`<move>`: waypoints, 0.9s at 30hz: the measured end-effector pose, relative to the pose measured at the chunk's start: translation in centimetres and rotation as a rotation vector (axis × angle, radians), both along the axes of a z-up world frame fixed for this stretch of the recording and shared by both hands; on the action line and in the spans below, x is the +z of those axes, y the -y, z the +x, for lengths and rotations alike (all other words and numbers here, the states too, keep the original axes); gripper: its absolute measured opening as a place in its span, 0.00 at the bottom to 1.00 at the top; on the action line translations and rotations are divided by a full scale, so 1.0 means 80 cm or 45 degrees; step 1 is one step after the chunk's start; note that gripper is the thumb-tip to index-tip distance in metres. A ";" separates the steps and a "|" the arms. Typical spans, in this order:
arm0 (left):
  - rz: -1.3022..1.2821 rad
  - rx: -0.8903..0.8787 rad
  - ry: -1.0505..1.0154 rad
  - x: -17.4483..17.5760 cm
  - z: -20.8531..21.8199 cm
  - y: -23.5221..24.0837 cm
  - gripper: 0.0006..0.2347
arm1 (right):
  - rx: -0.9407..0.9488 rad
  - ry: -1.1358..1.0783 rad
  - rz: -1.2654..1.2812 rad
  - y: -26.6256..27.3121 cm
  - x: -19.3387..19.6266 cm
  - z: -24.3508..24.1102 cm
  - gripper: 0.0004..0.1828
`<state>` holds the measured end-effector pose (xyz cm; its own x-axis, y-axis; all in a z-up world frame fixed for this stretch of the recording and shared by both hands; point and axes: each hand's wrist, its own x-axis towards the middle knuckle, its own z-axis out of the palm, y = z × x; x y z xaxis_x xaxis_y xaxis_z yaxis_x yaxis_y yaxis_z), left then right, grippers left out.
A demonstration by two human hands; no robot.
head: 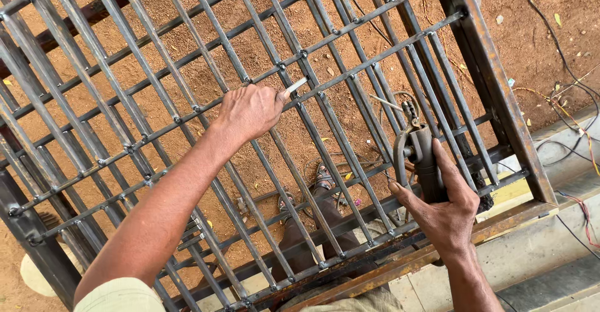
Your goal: The person welds the joints of a rectangular metal grid frame using an electrode welder, occasionally clearing debris by hand and moving the frame on the ground.
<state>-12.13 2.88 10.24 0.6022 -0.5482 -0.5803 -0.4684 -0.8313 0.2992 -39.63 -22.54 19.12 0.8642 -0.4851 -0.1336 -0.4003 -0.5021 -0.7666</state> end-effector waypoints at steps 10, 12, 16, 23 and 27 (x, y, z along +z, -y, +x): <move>-0.563 0.940 -0.790 0.058 -0.056 0.000 0.15 | -0.062 0.053 0.110 0.003 -0.001 -0.013 0.52; -0.932 1.162 -1.214 0.067 -0.116 0.016 0.10 | -0.103 -0.037 0.127 -0.004 -0.002 -0.018 0.56; -1.233 1.040 -1.398 0.083 -0.266 0.037 0.13 | 0.049 -0.039 0.356 -0.029 0.001 -0.041 0.43; -1.567 1.357 -1.371 0.139 -0.381 -0.012 0.16 | 0.158 -0.503 0.792 -0.080 0.024 -0.088 0.33; -1.725 1.358 -1.243 0.169 -0.420 -0.035 0.16 | 0.559 -0.086 0.648 -0.122 0.056 -0.115 0.28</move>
<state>-45.76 5.66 23.76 0.7192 -0.5333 -0.4453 0.6637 0.3378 0.6674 -48.83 -12.76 23.61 0.9485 0.0469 -0.3133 -0.2970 -0.2120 -0.9310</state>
